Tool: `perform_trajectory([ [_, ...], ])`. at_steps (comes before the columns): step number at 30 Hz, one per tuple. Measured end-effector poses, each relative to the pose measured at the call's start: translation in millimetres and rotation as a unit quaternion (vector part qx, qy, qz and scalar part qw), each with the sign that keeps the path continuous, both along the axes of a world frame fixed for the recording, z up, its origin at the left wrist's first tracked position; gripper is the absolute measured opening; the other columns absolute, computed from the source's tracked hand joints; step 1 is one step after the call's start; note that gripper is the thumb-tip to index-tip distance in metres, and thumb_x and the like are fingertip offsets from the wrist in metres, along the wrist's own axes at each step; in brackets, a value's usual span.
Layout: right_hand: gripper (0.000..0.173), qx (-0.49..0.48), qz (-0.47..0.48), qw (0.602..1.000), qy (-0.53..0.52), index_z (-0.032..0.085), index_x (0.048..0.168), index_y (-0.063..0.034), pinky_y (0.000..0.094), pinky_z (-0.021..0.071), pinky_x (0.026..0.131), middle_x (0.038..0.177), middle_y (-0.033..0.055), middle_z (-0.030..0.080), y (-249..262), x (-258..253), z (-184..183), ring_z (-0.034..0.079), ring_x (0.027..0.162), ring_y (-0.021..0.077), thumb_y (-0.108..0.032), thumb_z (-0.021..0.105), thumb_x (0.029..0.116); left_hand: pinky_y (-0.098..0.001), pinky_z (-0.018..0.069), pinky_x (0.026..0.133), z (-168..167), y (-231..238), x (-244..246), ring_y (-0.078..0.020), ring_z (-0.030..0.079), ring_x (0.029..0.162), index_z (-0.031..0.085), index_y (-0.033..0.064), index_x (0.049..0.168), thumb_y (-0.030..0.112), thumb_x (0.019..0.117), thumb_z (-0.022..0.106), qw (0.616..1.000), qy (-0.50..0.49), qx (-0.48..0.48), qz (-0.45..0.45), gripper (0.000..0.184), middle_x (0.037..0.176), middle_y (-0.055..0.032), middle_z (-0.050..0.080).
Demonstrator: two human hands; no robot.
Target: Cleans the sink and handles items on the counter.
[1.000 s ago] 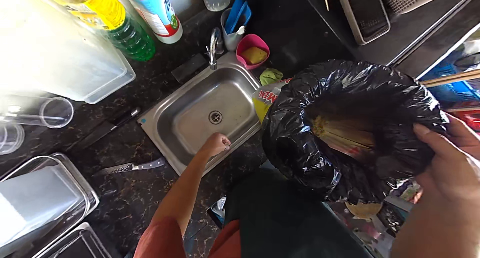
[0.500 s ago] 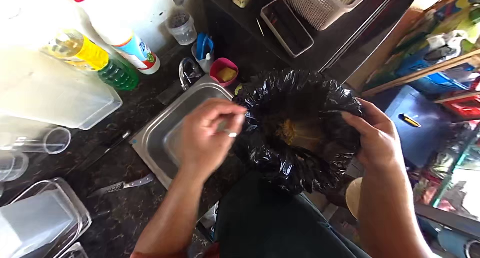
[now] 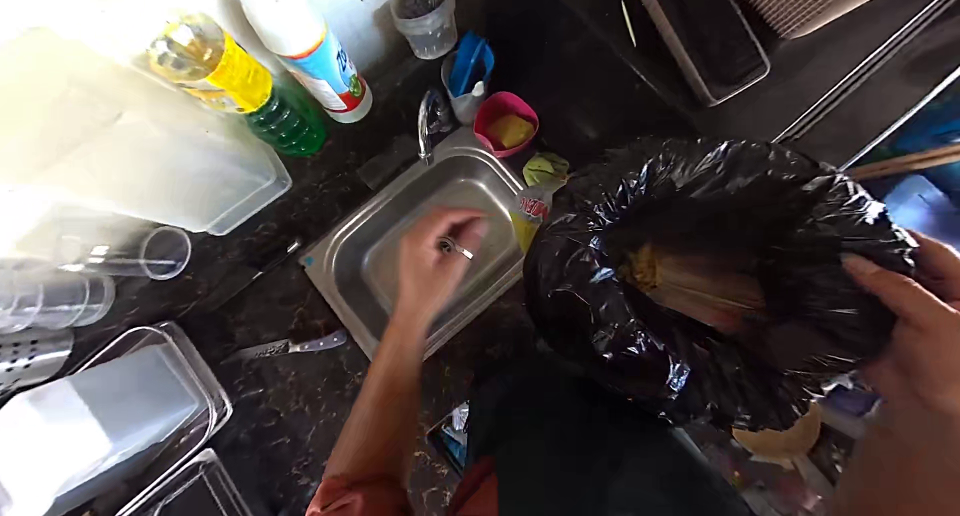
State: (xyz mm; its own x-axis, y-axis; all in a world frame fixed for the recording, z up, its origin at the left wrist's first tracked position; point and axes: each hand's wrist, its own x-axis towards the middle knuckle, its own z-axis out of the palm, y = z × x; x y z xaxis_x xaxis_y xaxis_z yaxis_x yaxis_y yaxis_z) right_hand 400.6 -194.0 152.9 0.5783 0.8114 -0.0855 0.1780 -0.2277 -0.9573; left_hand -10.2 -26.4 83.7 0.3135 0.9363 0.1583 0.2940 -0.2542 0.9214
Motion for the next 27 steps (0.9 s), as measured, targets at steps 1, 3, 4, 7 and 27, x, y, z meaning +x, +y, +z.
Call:
perform_trajectory([
  [1,0.036,-0.009,-0.013,1.0,0.0,0.06,0.134,-0.0085,0.0314,0.0594,0.094,0.117,-0.0016,0.071,-0.5,-1.7,-0.3,0.069,0.103,0.0089,-0.012,0.063,0.098,-0.0357,0.061,0.081,-35.8,17.8,-23.3,-0.0145,0.07,0.089,0.073,0.007,0.113,0.022,0.0999,0.066,0.994,0.094,-0.047,0.04,0.021,0.103,-0.0059,0.072],
  [3,0.035,-0.023,-0.037,0.999,-0.007,0.06,0.133,-0.0097,0.028,0.0593,0.094,0.115,-0.0052,0.071,-0.8,-3.4,-1.4,0.069,0.102,0.0058,-0.013,0.064,0.0978,-0.0532,0.0577,0.088,-115.3,40.6,-57.3,-0.0297,0.07,0.097,0.073,0.0046,0.113,0.024,0.0994,0.065,0.956,0.259,-0.135,0.034,0.025,0.107,-0.0159,0.072],
  [4,0.034,-0.025,-0.049,0.998,-0.01,0.061,0.131,-0.009,0.0277,0.0593,0.094,0.114,-0.005,0.072,-1.0,-3.4,-2.9,0.07,0.102,0.0058,-0.014,0.064,0.0976,-0.0597,0.0558,0.09,-153.1,44.3,-65.0,-0.0354,0.069,0.101,0.073,0.0042,0.111,0.024,0.0993,0.064,0.93,0.329,-0.166,0.001,0.025,0.109,-0.019,0.071],
  [7,0.034,-0.042,-0.078,0.996,-0.016,0.061,0.131,-0.006,0.0337,0.0584,0.096,0.117,0.0009,0.071,-4.3,-9.9,-1.6,0.069,0.104,0.0111,-0.014,0.065,0.0984,-0.063,0.0539,0.092,-229.5,49.6,-52.8,-0.0389,0.066,0.112,0.076,0.0085,0.11,0.025,0.0983,0.063,0.82,0.511,-0.227,-0.119,0.024,0.117,-0.0182,0.069],
  [27,0.041,-0.059,-0.098,0.993,-0.042,0.06,0.134,-0.0078,0.0358,0.0598,0.094,0.116,0.0019,0.071,-17.7,-14.6,0.7,0.07,0.102,0.0134,-0.017,0.069,0.0954,-0.0588,0.0572,0.075,-304.1,63.7,-5.7,-0.0393,0.07,0.1,0.073,0.0046,0.095,0.013,0.0933,0.065,0.684,0.662,-0.226,-0.206,0.012,0.105,-0.019,0.072],
])
